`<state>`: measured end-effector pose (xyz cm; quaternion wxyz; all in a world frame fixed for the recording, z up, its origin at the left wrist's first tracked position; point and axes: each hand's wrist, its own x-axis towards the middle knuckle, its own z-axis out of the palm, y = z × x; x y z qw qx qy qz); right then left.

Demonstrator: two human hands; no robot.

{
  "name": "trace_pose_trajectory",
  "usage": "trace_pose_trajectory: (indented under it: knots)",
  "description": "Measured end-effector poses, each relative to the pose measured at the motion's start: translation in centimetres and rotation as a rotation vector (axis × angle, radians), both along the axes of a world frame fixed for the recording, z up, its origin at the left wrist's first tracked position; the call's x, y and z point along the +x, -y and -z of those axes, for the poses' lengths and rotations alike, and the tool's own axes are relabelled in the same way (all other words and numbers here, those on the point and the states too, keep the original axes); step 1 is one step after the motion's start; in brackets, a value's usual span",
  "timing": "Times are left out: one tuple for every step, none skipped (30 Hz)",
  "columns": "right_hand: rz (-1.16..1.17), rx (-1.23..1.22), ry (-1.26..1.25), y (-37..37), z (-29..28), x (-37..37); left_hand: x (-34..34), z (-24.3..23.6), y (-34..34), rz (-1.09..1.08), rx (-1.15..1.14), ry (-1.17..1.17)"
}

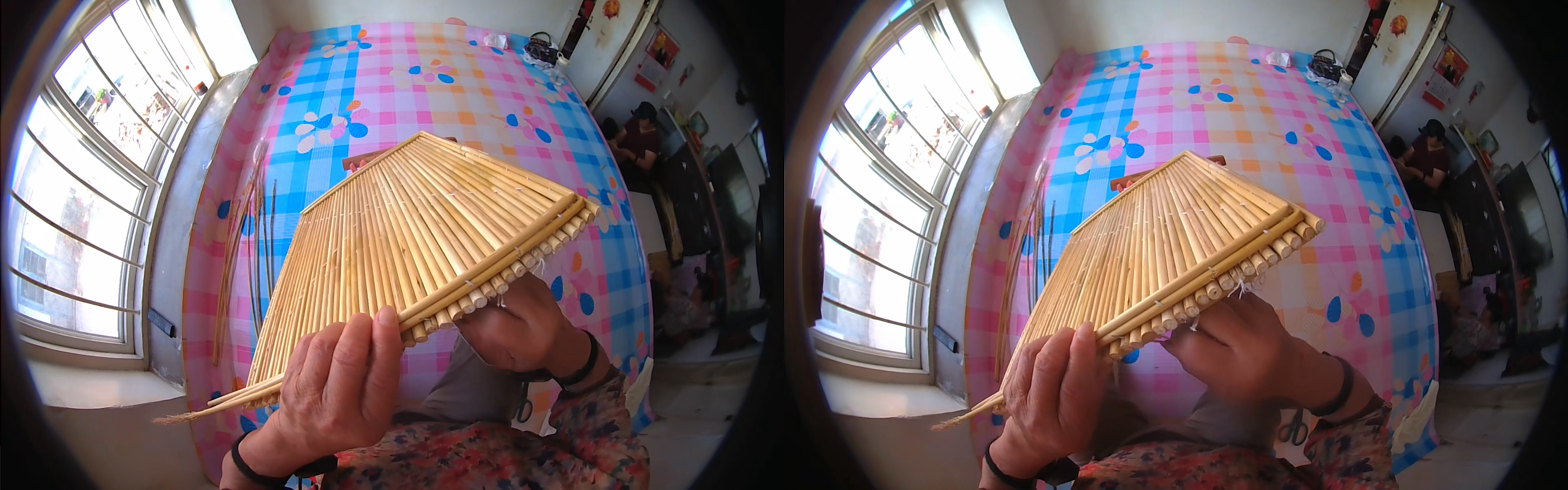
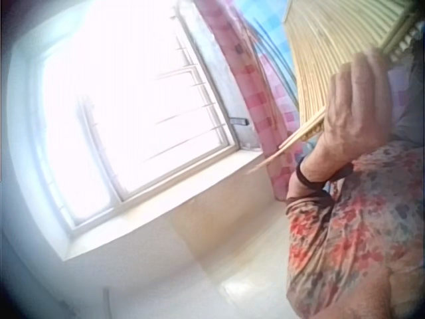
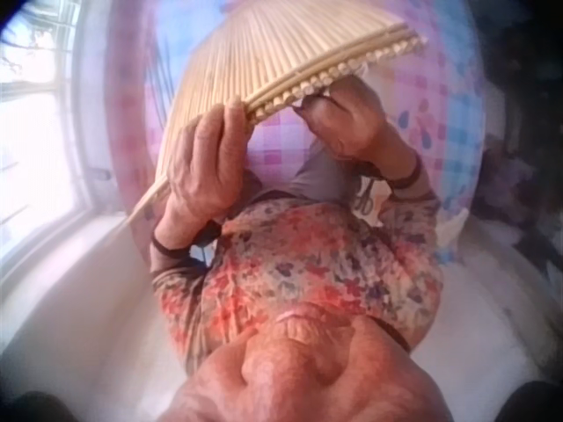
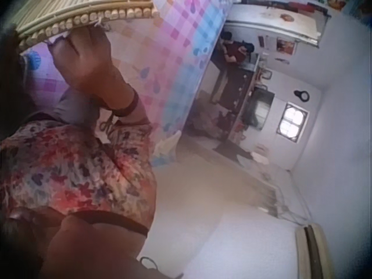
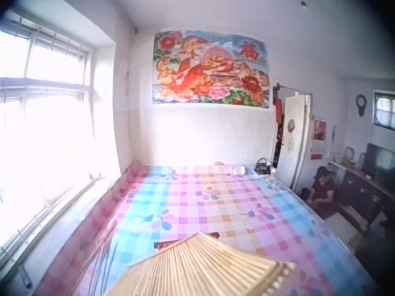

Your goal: The person weaves a bamboo mat by threading white string between bamboo slats and securing them by hand while sitting on a bed.

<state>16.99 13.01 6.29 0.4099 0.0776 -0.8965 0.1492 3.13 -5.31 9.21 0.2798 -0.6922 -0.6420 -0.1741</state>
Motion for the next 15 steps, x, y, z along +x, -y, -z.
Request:
trace_pose_trajectory:
  knots:
    - [-0.05, 0.017, 0.013, -0.4, 0.4, -0.2, -0.1, 0.1, 0.1, -0.008, 0.002, 0.014]
    - [-0.094, 0.041, 0.028, -0.8, 0.6, -0.1, -0.1, 0.0, 0.0, -0.012, 0.011, 0.029]
    - [-0.093, 0.046, 0.024, -1.3, 0.5, 0.0, -0.1, -0.1, -0.1, -0.011, 0.016, 0.024]
    - [-0.132, 0.04, 0.057, -1.7, 0.4, 0.3, 0.0, -0.2, -0.2, 0.003, 0.0, 0.044]
    - [-0.172, 0.033, 0.089, -2.0, 0.4, 0.4, 0.0, -0.4, -0.3, 0.016, -0.017, 0.061]
    - [-0.172, 0.036, 0.084, -2.0, 0.4, 0.5, 0.0, -0.4, -0.3, 0.017, -0.014, 0.056]
    - [-0.157, 0.031, 0.099, -2.0, 0.3, 0.6, 0.0, -0.5, -0.4, 0.013, -0.015, 0.075]
    - [-0.142, 0.027, 0.112, -2.0, 0.3, 0.6, 0.0, -0.6, -0.5, 0.009, -0.016, 0.094]
    - [-0.14, 0.03, 0.106, -1.7, 0.1, 0.6, -0.1, -0.6, -0.7, 0.011, -0.013, 0.088]
    - [-0.078, -0.015, 0.062, -1.2, -0.1, 0.5, -0.3, -0.6, -0.8, 0.004, -0.008, 0.092]
    - [-0.017, -0.062, 0.017, -0.7, -0.2, 0.3, -0.4, -0.6, -0.8, -0.002, -0.006, 0.096]
    - [-0.013, -0.06, 0.01, -0.4, -0.2, 0.1, -0.5, -0.7, -0.9, 0.002, -0.005, 0.089]
    - [0.005, -0.071, -0.028, -0.1, -0.3, 0.0, -0.7, -0.8, -0.9, 0.011, -0.01, 0.091]
    - [0.021, -0.082, -0.071, 0.0, -0.3, -0.2, -0.8, -0.9, -0.9, 0.017, -0.015, 0.09]
    - [0.022, -0.08, -0.081, -0.1, -0.2, -0.3, -0.8, -1.0, -0.9, 0.018, -0.014, 0.08]
